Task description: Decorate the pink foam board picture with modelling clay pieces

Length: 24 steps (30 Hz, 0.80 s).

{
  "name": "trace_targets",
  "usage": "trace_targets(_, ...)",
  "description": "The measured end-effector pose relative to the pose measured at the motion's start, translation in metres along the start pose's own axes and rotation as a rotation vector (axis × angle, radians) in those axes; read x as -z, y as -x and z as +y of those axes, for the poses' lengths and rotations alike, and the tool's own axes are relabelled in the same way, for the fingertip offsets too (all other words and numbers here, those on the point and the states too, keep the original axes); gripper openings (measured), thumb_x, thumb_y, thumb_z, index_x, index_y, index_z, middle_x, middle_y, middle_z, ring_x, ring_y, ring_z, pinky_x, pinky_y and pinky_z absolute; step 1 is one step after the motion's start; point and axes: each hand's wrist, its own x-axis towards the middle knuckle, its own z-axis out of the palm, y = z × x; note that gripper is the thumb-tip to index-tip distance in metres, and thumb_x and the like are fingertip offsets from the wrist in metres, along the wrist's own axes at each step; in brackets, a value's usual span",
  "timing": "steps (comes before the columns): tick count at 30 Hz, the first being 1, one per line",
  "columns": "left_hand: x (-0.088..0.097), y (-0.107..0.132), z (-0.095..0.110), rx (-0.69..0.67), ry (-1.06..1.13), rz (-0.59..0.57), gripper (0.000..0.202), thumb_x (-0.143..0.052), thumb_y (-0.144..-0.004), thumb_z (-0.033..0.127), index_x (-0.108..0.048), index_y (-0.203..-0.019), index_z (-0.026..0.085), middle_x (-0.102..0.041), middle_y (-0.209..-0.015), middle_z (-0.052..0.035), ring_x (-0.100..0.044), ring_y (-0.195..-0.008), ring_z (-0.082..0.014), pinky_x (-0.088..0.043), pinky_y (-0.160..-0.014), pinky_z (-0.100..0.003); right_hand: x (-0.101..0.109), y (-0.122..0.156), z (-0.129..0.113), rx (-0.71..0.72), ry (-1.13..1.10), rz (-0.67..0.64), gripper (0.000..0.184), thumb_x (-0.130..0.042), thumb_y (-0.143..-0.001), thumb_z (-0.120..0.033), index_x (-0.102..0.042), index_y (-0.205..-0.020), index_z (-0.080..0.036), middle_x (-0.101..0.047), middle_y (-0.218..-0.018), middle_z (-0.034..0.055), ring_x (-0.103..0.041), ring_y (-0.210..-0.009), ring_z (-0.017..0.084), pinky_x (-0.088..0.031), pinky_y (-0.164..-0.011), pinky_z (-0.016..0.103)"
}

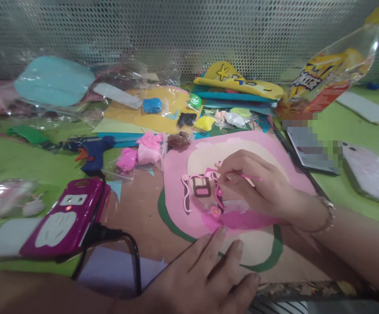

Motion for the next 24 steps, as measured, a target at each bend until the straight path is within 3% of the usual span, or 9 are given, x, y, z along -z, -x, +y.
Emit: trace_targets(24,0.0026,-0.0022,-0.0012,-0.011,0.0,-0.024,0.041,-0.051,-0.087,0.042,-0.049,-0.126,0.031,-0.056,-0.127,-0.0037,-0.055,-0.114,-0.0263,-0.047,-0.091,-0.037,-0.0024,-0.001,0.0019,0.014,0.005,0.031,0.015,-0.043,-0.087,-0.005,-0.051,-0.095,-0.015,-0.057,-0.085,0.0062,-0.053,-0.081,0.014,-0.045,-0.073,0.029)
